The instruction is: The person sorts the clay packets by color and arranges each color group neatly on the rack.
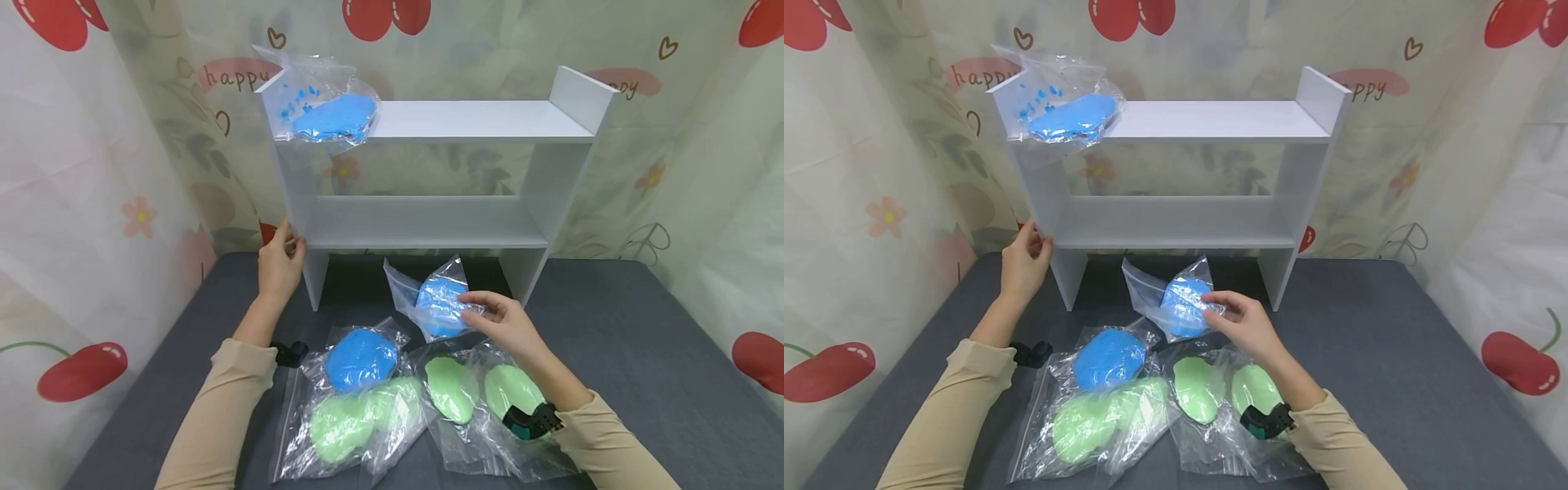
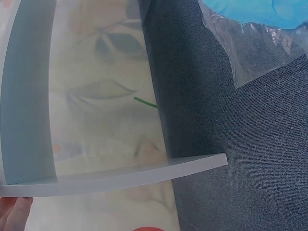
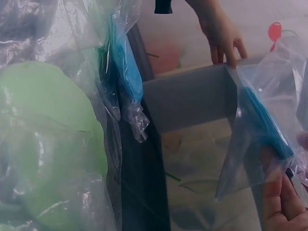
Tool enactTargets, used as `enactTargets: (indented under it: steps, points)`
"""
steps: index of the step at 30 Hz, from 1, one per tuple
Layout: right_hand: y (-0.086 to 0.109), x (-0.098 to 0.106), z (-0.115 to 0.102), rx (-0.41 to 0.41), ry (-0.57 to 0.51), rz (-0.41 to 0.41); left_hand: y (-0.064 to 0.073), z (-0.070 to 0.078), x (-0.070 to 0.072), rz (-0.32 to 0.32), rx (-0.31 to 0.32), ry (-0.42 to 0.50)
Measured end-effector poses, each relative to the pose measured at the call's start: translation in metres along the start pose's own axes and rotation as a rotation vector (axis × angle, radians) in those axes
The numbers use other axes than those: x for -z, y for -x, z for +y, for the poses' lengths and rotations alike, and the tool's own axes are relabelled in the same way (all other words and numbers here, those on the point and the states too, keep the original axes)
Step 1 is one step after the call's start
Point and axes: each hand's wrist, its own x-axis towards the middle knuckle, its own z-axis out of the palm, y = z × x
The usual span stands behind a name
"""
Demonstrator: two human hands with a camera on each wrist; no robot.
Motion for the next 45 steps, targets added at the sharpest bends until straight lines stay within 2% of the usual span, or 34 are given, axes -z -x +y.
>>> enactTargets:
  steps: [3,10,17,21,32,41,45]
  points:
    - [0.0,0.001,-0.003,0.021,-0.022,-0.022,0.0,0.0,0.0,-0.002,-0.002,0.003]
    - [0.002,0.003,-0.013,0.126,-0.047,-0.064,0.0,0.0,0.0,-0.007,0.0,0.002]
    - [0.004,0.005,-0.021,0.237,-0.125,-0.095,0.0,0.0,0.0,-0.009,-0.001,0.003]
    - [0.005,0.004,-0.024,0.264,-0.154,-0.067,0.0,0.0,0.0,-0.003,-0.002,0.005]
    - [0.006,0.005,-0.037,0.329,-0.14,0.023,0.0,0.0,0.0,-0.01,0.005,0.012]
    - [0.004,0.015,-0.061,0.424,-0.169,0.096,0.0,0.0,0.0,-0.014,0.013,0.013]
    - [0.002,0.019,-0.071,0.439,-0.168,0.123,0.0,0.0,0.0,-0.011,0.008,0.01]
